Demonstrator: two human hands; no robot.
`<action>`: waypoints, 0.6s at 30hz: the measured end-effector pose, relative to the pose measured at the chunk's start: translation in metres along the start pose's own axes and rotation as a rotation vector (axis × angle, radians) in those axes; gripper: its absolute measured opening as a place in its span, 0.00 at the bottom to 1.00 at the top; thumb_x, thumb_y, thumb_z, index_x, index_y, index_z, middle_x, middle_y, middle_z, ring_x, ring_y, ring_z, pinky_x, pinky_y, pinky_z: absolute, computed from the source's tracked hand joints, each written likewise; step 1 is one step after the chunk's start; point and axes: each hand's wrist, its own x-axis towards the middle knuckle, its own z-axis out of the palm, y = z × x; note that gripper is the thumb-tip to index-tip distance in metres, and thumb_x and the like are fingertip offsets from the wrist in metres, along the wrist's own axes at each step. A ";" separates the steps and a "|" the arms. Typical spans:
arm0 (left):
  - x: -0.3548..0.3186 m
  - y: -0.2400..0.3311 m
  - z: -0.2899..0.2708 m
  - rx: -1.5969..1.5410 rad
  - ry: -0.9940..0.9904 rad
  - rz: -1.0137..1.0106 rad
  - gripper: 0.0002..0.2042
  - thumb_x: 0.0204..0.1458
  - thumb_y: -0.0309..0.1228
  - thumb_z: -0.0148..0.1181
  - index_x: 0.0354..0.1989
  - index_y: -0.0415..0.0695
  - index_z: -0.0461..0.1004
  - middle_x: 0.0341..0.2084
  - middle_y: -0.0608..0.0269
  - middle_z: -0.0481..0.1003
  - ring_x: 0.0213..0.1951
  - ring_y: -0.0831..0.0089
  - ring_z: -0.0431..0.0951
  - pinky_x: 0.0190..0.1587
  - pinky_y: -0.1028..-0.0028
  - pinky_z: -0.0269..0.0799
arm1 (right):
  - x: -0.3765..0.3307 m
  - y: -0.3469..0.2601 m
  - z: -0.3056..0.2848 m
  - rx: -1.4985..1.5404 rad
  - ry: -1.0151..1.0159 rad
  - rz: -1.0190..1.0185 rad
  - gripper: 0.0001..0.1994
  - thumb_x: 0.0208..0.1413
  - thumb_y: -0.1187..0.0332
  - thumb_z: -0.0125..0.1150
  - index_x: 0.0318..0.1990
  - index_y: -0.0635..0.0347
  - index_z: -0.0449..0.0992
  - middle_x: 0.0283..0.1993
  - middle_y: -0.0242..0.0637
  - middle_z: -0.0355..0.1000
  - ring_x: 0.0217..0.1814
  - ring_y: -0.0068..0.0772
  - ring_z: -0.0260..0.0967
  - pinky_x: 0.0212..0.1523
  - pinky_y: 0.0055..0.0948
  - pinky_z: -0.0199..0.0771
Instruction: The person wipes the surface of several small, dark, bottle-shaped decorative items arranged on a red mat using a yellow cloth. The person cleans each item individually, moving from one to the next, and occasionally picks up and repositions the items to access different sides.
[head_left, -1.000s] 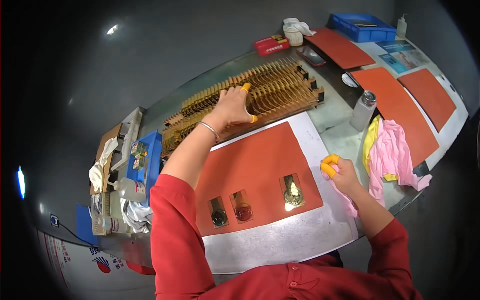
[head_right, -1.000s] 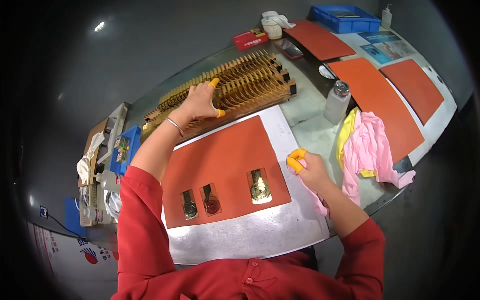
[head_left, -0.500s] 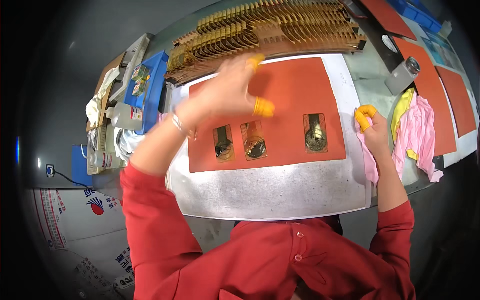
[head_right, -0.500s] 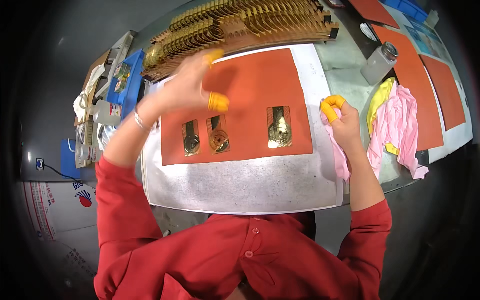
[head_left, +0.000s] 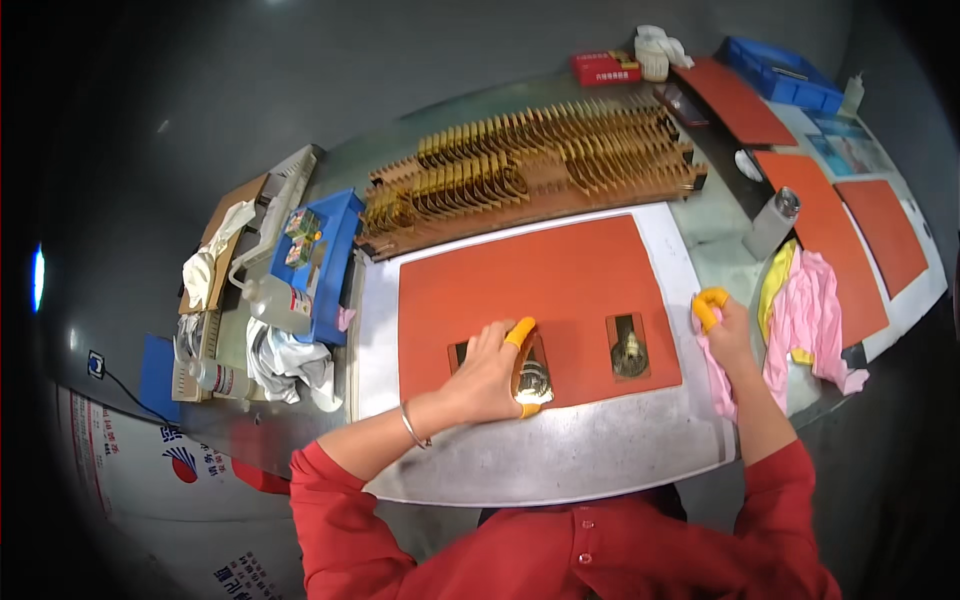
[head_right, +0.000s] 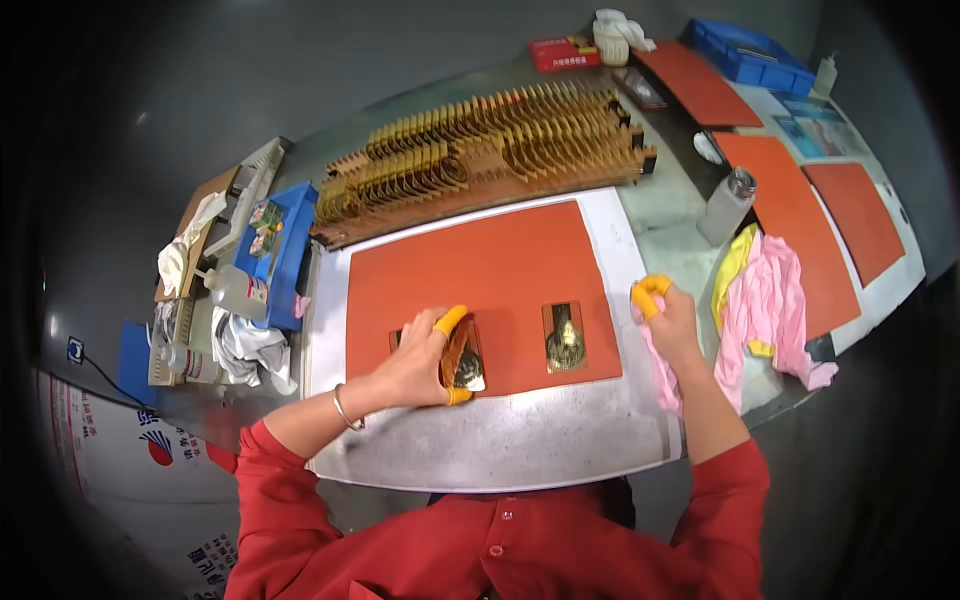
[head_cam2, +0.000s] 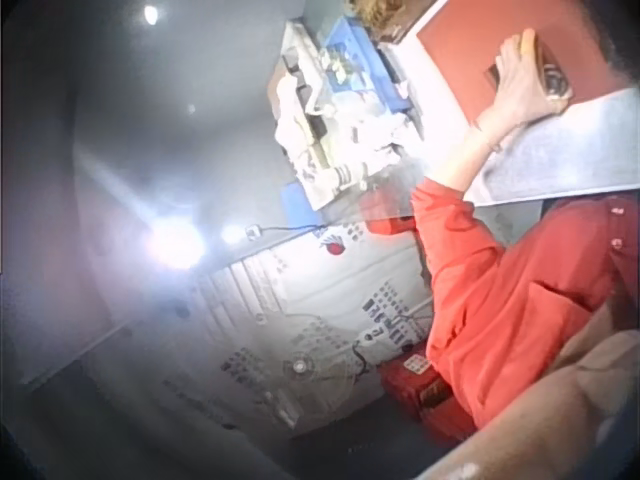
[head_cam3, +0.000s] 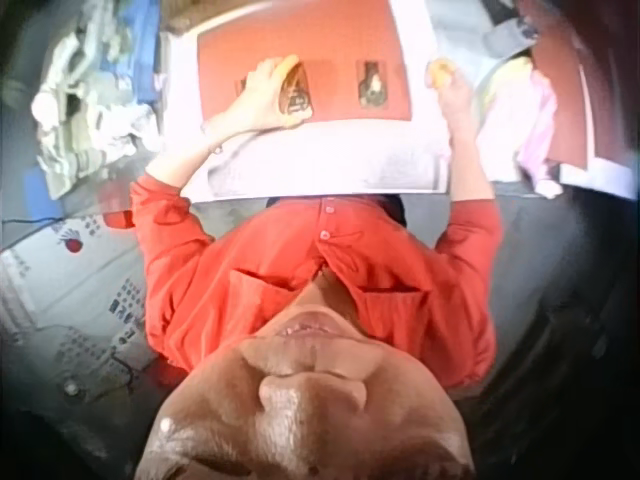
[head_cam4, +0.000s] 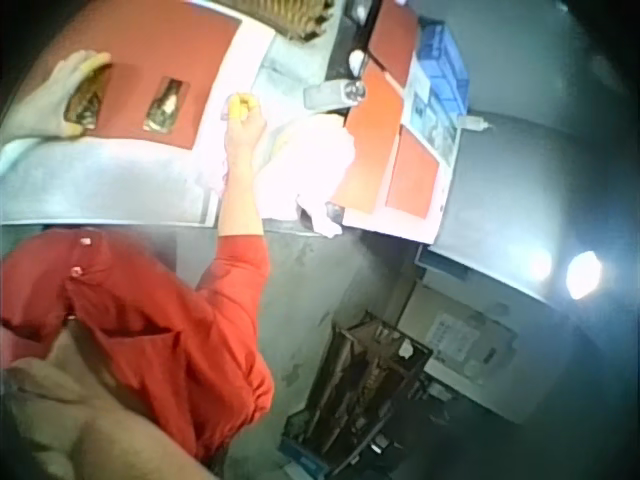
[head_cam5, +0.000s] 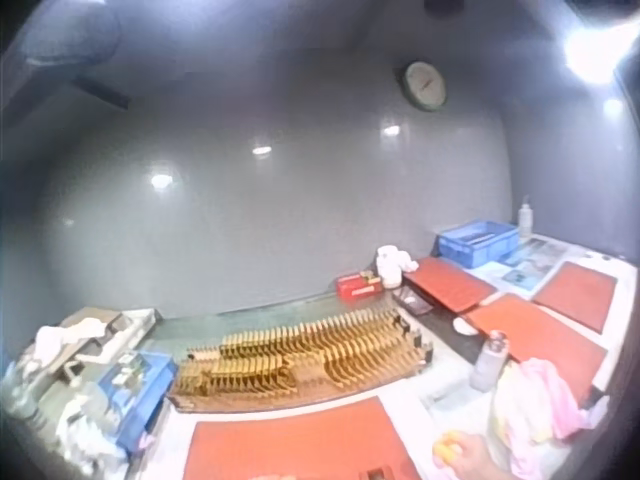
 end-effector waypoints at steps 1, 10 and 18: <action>0.016 0.002 -0.018 0.076 0.019 0.039 0.46 0.31 0.42 0.69 0.60 0.38 0.52 0.48 0.45 0.59 0.53 0.51 0.58 0.57 0.58 0.52 | 0.000 0.001 -0.002 -0.026 0.004 -0.011 0.03 0.55 0.74 0.55 0.32 0.65 0.71 0.22 0.27 0.66 0.24 0.16 0.60 0.25 0.18 0.60; 0.195 -0.027 -0.107 0.424 0.090 -0.108 0.44 0.33 0.45 0.63 0.60 0.36 0.53 0.48 0.46 0.61 0.53 0.54 0.60 0.58 0.59 0.51 | -0.004 -0.005 0.001 0.019 -0.067 0.018 0.03 0.54 0.75 0.55 0.31 0.65 0.71 0.21 0.28 0.66 0.22 0.17 0.60 0.24 0.18 0.61; 0.248 -0.034 -0.103 0.489 -0.035 -0.028 0.46 0.35 0.45 0.65 0.63 0.36 0.49 0.54 0.42 0.59 0.57 0.52 0.59 0.59 0.64 0.54 | 0.002 -0.011 0.001 0.001 -0.093 -0.010 0.03 0.54 0.75 0.54 0.31 0.65 0.71 0.21 0.29 0.66 0.22 0.17 0.61 0.24 0.19 0.61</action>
